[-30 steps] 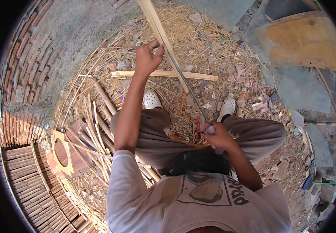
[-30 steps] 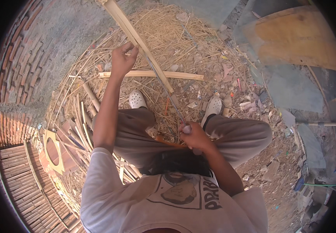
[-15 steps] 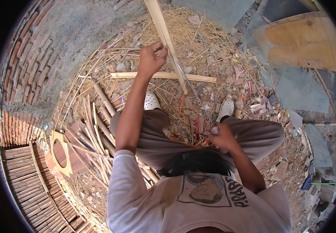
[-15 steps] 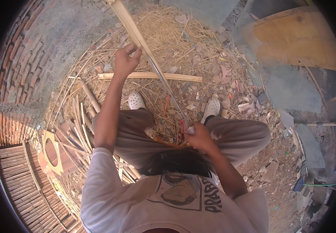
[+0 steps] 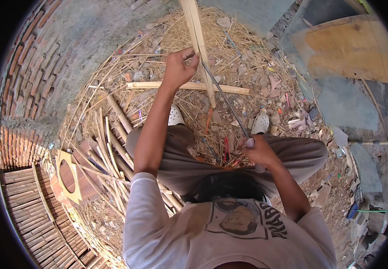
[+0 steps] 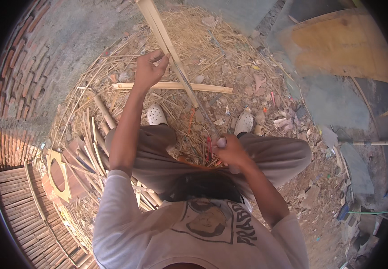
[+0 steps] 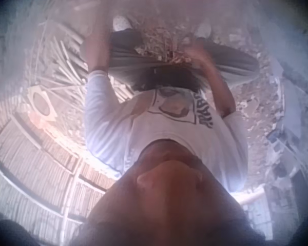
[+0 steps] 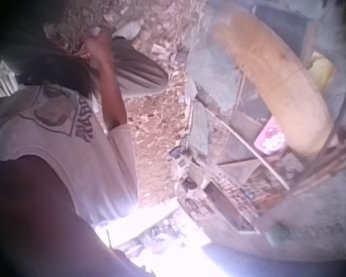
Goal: The person sits on the ground and uses a machete and a wooden mallet to split bamboo poles into thin strips. They repeatedly position the bamboo, strike the machete with the mallet, and separate the resulting strips.
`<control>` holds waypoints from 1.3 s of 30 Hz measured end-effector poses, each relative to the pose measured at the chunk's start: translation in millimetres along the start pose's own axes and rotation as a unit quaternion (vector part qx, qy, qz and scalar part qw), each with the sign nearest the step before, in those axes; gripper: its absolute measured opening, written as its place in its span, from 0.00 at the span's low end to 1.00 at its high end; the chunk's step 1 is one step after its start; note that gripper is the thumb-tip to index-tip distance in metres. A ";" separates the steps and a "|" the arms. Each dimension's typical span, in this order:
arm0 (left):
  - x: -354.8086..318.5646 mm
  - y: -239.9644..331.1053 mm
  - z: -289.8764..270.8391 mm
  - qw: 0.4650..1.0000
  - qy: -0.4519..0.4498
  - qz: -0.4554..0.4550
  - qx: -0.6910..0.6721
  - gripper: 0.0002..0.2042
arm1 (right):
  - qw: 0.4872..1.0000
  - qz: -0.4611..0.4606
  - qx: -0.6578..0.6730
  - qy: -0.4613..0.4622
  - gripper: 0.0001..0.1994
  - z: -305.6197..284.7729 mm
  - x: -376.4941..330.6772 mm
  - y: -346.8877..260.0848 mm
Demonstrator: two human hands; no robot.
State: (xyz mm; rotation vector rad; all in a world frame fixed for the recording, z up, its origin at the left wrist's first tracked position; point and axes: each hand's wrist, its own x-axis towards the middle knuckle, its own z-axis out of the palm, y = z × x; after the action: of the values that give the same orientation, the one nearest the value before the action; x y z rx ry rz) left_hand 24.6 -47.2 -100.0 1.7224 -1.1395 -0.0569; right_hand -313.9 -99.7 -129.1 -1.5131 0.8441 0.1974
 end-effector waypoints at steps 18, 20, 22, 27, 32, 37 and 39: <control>8.3 -8.2 5.8 0.999 -0.023 -0.039 -0.008 0.11 | 0.912 0.123 0.336 -0.203 0.08 13.9 1.9 -1.3; 9.1 4.5 8.0 0.995 -0.064 -0.077 -0.024 0.11 | 0.887 0.120 0.380 -0.233 0.09 24.7 0.0 8.3; 7.5 6.8 12.4 0.995 -0.078 -0.046 -0.049 0.12 | 0.871 0.106 0.411 -0.248 0.09 34.7 -4.1 13.4; 3.4 5.8 21.2 0.991 -0.033 -0.040 -0.121 0.16 | 0.895 0.110 0.368 -0.228 0.10 30.9 1.8 12.0; 14.6 21.3 33.9 0.996 -0.003 -0.057 -0.068 0.18 | 0.995 0.012 0.094 0.034 0.11 26.8 13.7 12.5; 12.9 22.1 29.7 0.993 0.080 -0.086 0.022 0.14 | 0.931 -0.118 -0.254 0.233 0.15 -11.0 27.0 12.8; 6.7 23.5 30.2 0.993 0.080 -0.066 0.053 0.14 | 0.920 -0.132 -0.280 0.241 0.13 -20.5 30.8 24.9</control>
State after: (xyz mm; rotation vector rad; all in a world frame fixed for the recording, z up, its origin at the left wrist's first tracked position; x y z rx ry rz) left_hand -2.8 -74.1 -93.5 1.8599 -0.9252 0.0611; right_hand -314.5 -127.7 -163.8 -2.2549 1.0048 -0.1602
